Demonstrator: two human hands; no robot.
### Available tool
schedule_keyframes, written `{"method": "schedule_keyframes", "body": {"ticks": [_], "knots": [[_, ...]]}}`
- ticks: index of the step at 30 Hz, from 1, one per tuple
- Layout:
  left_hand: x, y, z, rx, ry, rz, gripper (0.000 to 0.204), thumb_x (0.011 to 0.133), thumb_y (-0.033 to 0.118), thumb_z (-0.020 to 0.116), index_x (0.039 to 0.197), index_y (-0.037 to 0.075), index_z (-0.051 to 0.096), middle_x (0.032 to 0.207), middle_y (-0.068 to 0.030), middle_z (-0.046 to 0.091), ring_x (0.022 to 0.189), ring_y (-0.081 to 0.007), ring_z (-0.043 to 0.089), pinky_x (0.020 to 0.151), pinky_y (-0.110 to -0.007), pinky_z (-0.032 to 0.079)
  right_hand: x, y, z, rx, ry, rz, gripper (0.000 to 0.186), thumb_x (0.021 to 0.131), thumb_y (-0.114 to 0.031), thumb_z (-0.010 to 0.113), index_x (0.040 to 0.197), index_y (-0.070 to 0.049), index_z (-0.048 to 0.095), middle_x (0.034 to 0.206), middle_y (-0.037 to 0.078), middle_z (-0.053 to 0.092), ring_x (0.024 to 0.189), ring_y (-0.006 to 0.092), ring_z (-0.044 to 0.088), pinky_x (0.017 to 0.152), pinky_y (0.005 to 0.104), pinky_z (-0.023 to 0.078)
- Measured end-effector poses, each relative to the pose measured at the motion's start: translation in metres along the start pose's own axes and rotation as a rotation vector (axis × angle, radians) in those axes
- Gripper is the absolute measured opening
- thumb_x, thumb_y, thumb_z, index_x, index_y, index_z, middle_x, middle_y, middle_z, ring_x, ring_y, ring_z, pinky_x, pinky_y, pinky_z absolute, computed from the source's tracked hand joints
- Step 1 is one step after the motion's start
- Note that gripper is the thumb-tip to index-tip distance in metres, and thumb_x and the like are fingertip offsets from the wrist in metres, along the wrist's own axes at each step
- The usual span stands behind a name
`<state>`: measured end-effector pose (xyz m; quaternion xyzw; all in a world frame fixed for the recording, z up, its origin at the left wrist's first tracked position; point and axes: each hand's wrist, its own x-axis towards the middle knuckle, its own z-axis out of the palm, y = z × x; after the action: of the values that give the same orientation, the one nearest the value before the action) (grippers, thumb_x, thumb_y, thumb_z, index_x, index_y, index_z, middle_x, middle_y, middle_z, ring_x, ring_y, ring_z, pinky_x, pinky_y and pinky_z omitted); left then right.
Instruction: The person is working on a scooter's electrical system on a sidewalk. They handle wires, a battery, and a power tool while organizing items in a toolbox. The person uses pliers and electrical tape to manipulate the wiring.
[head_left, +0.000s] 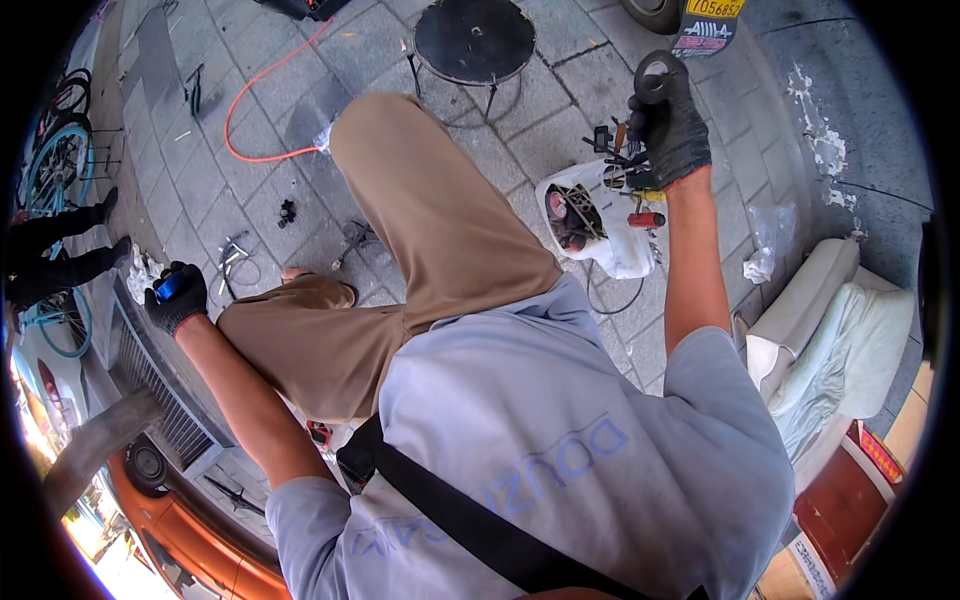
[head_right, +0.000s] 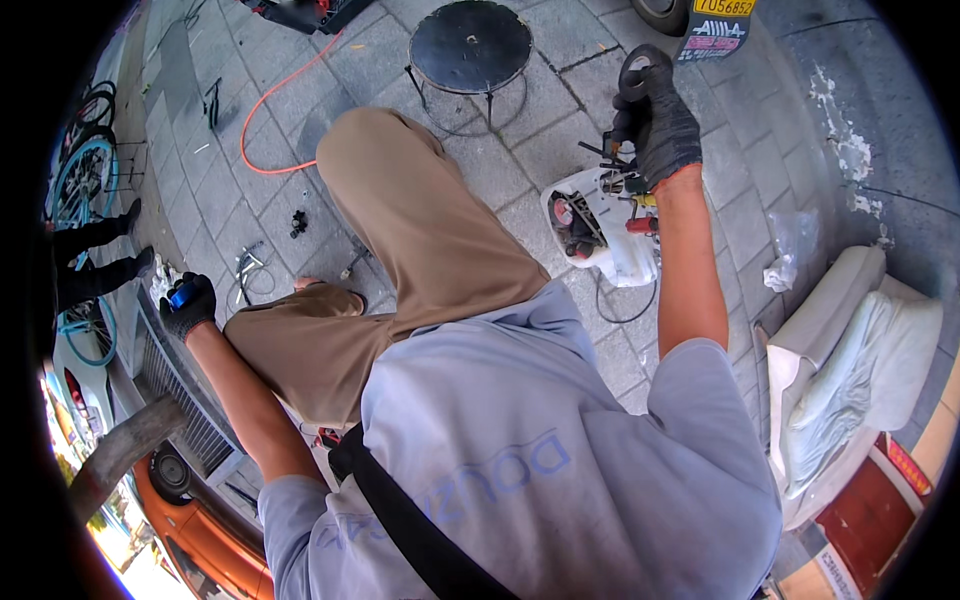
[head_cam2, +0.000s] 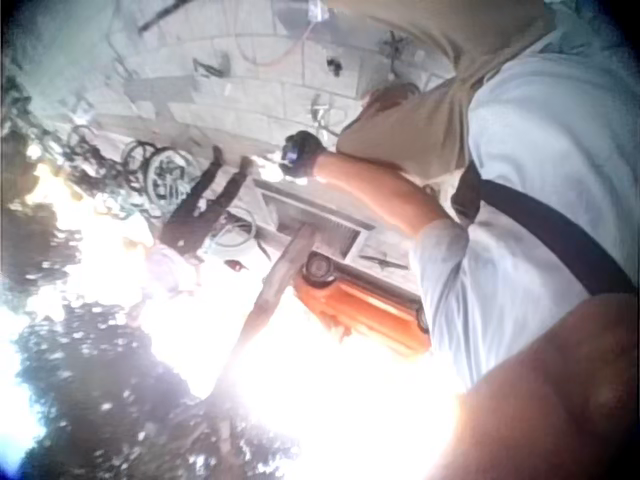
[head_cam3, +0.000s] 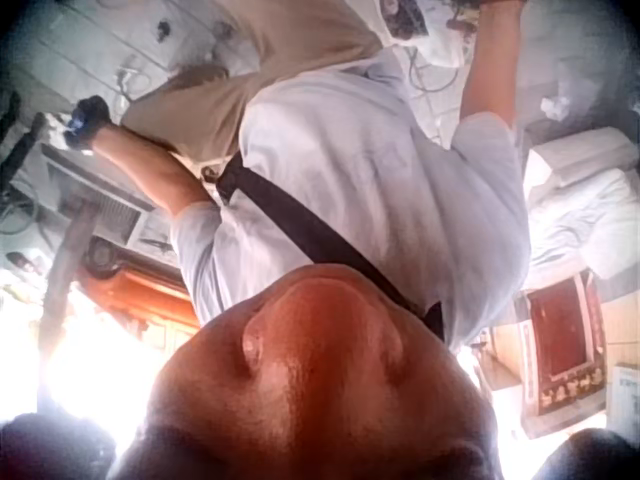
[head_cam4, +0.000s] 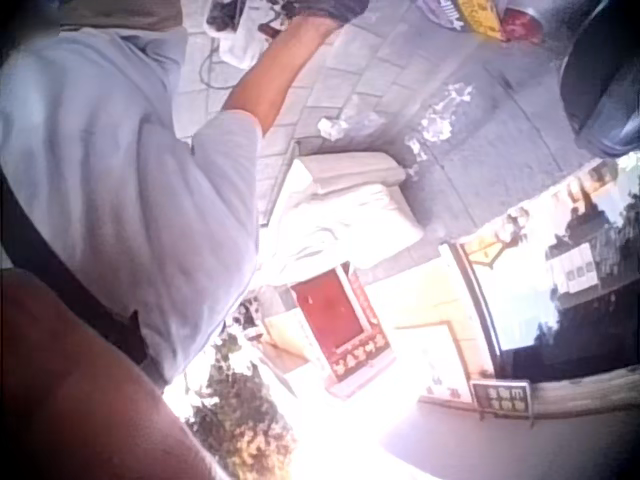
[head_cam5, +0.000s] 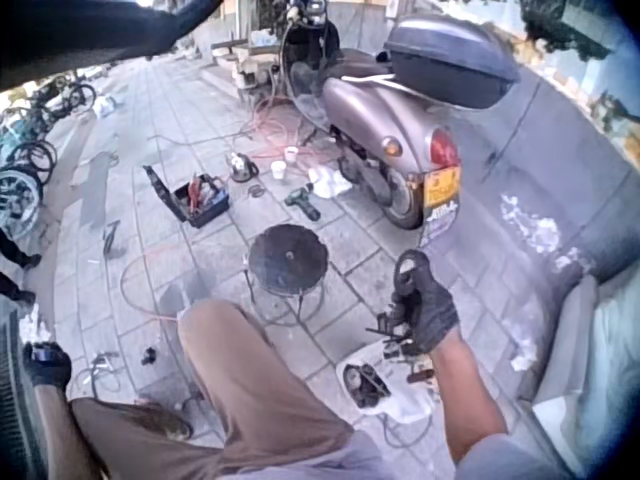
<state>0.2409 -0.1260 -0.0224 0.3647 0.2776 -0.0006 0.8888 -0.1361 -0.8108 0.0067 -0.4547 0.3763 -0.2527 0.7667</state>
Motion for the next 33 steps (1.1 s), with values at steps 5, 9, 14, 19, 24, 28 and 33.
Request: {"method": "schedule_keyframes", "body": {"ticks": [5, 9, 14, 19, 24, 28, 33], "knots": [[0.002, 0.003, 0.001, -0.011, 0.012, 0.0, 0.029, 0.086, 0.045, 0.054, 0.079, 0.016, 0.056, 0.073, -0.0051, 0.057, 0.081, -0.0334, 0.06, 0.064, -0.047, 0.041, -0.009, 0.026, 0.006, -0.023, -0.025, 0.095, 0.033, 0.093, -0.039, 0.067, 0.1, -0.007, 0.067, 0.085, 0.008, 0.067, 0.067, 0.0187, 0.062, 0.057, 0.0336, 0.051], [0.004, 0.004, -0.001, -0.017, -0.085, -0.077, 0.029, 0.085, 0.045, 0.055, 0.081, 0.016, 0.056, 0.074, -0.0053, 0.058, 0.081, -0.0336, 0.06, 0.064, -0.048, 0.041, -0.027, 0.048, 0.008, -0.199, -0.072, 0.206, 0.033, 0.09, -0.034, 0.069, 0.105, -0.005, 0.067, 0.084, 0.005, 0.065, 0.07, 0.0171, 0.063, 0.062, 0.0313, 0.052], [-0.004, -0.005, 0.006, 0.011, -0.04, -0.011, 0.031, 0.085, 0.046, 0.053, 0.078, 0.016, 0.056, 0.074, -0.0056, 0.058, 0.082, -0.0333, 0.06, 0.064, -0.047, 0.041, -0.075, 0.117, 0.003, -0.773, -0.338, 0.512, 0.044, 0.09, -0.043, 0.07, 0.117, -0.007, 0.066, 0.091, 0.004, 0.066, 0.07, 0.0121, 0.062, 0.064, 0.0296, 0.052], [-0.014, 0.003, -0.009, -0.043, -0.108, -0.034, 0.033, 0.083, 0.047, 0.052, 0.075, 0.016, 0.057, 0.073, -0.0047, 0.057, 0.079, -0.0294, 0.059, 0.066, -0.046, 0.041, -0.079, 0.27, -0.073, -0.559, -0.156, 0.649, 0.04, 0.095, -0.036, 0.06, 0.129, -0.015, 0.062, 0.11, 0.007, 0.064, 0.093, 0.0217, 0.061, 0.08, 0.0375, 0.053], [0.002, -0.032, 0.019, -0.067, 0.038, 0.024, 0.034, 0.087, 0.051, 0.052, 0.075, 0.019, 0.056, 0.075, -0.0051, 0.063, 0.075, -0.0298, 0.059, 0.067, -0.047, 0.045, -0.024, 0.308, -0.125, -1.759, -0.213, -0.225, 0.046, 0.101, -0.04, 0.041, 0.127, -0.012, 0.066, 0.131, 0.015, 0.063, 0.119, 0.0304, 0.061, 0.11, 0.0451, 0.041], [-0.04, -0.016, 0.035, -0.085, 0.158, 0.037, 0.032, 0.086, 0.048, 0.051, 0.078, 0.018, 0.056, 0.077, -0.0045, 0.063, 0.075, -0.0295, 0.058, 0.062, -0.044, 0.042, -0.039, 0.294, -0.132, -1.733, -0.238, 0.268, 0.044, 0.1, -0.039, 0.043, 0.122, -0.01, 0.067, 0.124, 0.014, 0.064, 0.111, 0.0288, 0.061, 0.102, 0.0434, 0.043], [-0.049, -0.012, 0.023, -0.108, 0.13, 0.101, 0.036, 0.094, 0.047, 0.042, 0.093, 0.016, 0.059, 0.088, -0.0069, 0.065, 0.079, -0.0307, 0.058, 0.06, -0.044, 0.042, -0.044, 0.282, -0.136, -1.711, -0.25, 0.529, 0.042, 0.099, -0.039, 0.045, 0.116, -0.007, 0.067, 0.115, 0.012, 0.066, 0.1, 0.0267, 0.062, 0.093, 0.0414, 0.045]]}}
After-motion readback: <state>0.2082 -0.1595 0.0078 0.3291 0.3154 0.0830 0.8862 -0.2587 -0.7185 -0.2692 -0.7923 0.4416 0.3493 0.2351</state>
